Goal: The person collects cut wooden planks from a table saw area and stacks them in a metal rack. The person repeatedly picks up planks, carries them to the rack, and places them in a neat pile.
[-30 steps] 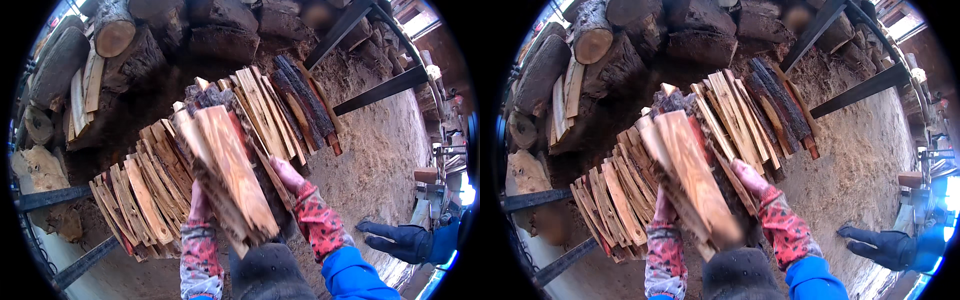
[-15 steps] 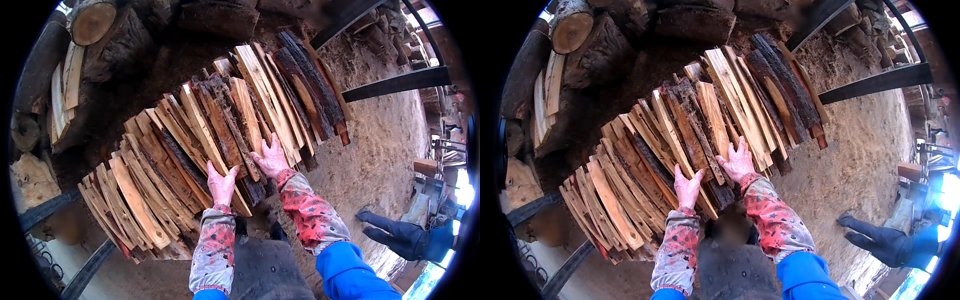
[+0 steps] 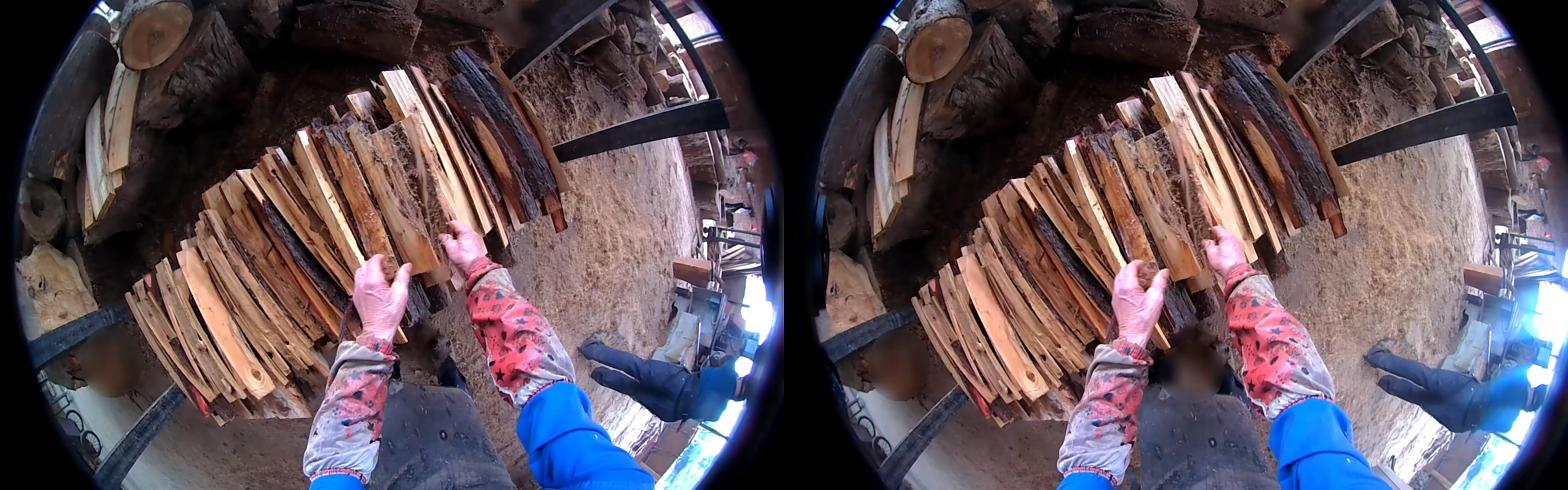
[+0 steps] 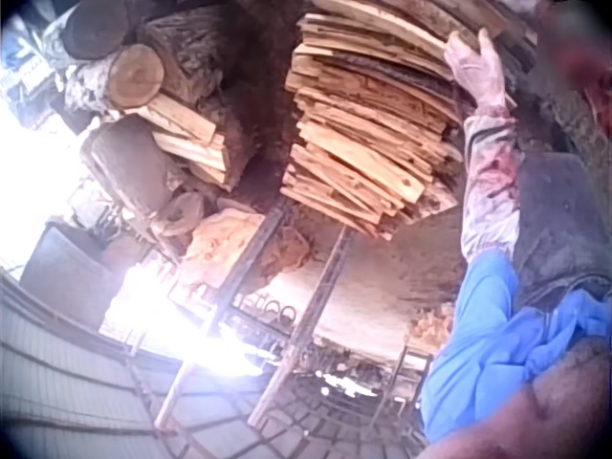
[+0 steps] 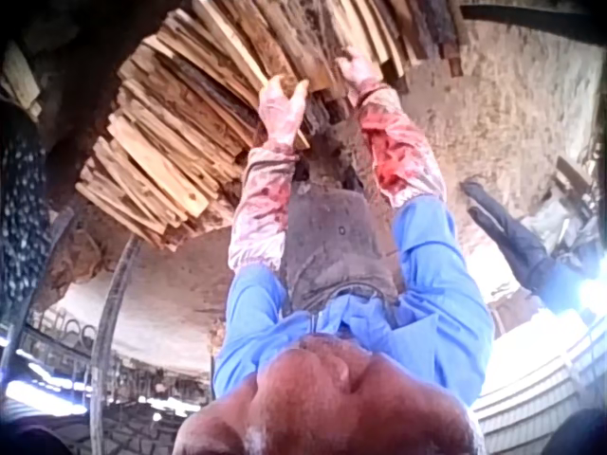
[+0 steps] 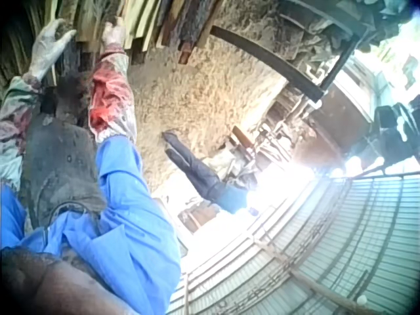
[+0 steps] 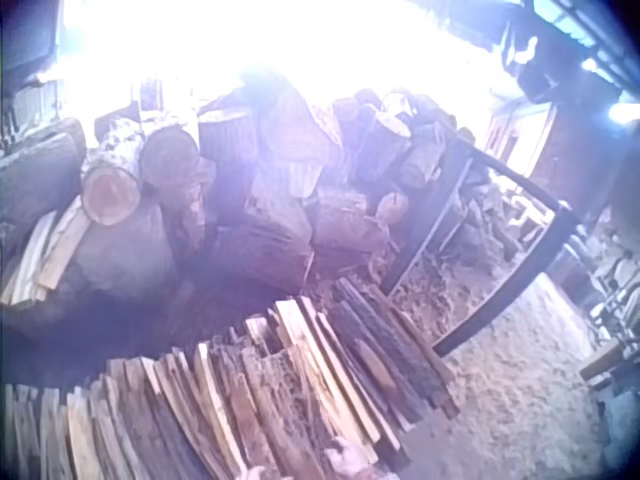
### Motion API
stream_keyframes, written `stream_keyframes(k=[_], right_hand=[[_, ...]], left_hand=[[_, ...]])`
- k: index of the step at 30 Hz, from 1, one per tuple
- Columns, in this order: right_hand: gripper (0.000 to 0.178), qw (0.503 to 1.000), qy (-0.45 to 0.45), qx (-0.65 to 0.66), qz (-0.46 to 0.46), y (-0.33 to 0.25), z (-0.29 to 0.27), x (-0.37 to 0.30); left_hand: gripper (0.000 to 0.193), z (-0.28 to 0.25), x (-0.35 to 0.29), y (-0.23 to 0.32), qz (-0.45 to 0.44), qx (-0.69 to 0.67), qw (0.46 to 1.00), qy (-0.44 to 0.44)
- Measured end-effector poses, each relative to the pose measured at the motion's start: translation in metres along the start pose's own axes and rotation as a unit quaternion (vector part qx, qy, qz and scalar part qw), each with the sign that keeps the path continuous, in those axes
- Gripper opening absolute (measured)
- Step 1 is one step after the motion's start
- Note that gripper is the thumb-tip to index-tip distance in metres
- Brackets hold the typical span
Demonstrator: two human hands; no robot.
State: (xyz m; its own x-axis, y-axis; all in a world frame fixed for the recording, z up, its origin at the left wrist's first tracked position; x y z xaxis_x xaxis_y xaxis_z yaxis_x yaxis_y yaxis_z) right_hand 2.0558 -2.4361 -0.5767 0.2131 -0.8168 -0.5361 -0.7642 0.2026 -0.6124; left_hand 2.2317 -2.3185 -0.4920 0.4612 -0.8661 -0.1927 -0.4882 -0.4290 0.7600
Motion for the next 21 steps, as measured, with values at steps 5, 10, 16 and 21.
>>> stream_keyframes(k=[5,10,16,21], right_hand=[[0.037,0.997,-0.003,0.05,0.06,0.05,-0.006,0.021],[0.035,0.999,0.013,-0.02,0.029,0.038,-0.011,0.02],[0.036,0.999,0.037,-0.023,0.016,0.001,-0.046,0.047],[0.051,0.959,0.165,-0.176,-0.148,0.005,-0.034,0.01]], left_hand=[[0.038,0.015,-0.017,0.0,0.013,-0.001,0.997,-0.082],[0.033,0.008,-0.063,-0.005,-0.03,-0.068,0.984,-0.161],[0.025,-0.009,-0.114,-0.012,-0.108,-0.146,0.968,-0.173],[0.025,-0.026,-0.162,-0.039,-0.185,-0.145,0.96,-0.151]])
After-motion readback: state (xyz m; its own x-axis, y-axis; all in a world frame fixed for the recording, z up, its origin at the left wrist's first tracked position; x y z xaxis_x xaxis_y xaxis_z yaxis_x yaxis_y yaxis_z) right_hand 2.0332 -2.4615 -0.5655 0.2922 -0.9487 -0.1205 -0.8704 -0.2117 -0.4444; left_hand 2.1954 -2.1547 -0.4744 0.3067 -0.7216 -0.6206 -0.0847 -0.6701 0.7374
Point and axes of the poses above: each hand's wrist, its own x-axis towards the middle knuckle, its own z-axis out of the palm, y = z × x, the point moved 2 cm from there along x, towards the middle knuckle, and after that the axes turned 6 degrees about -y, right-handed, at the moved point
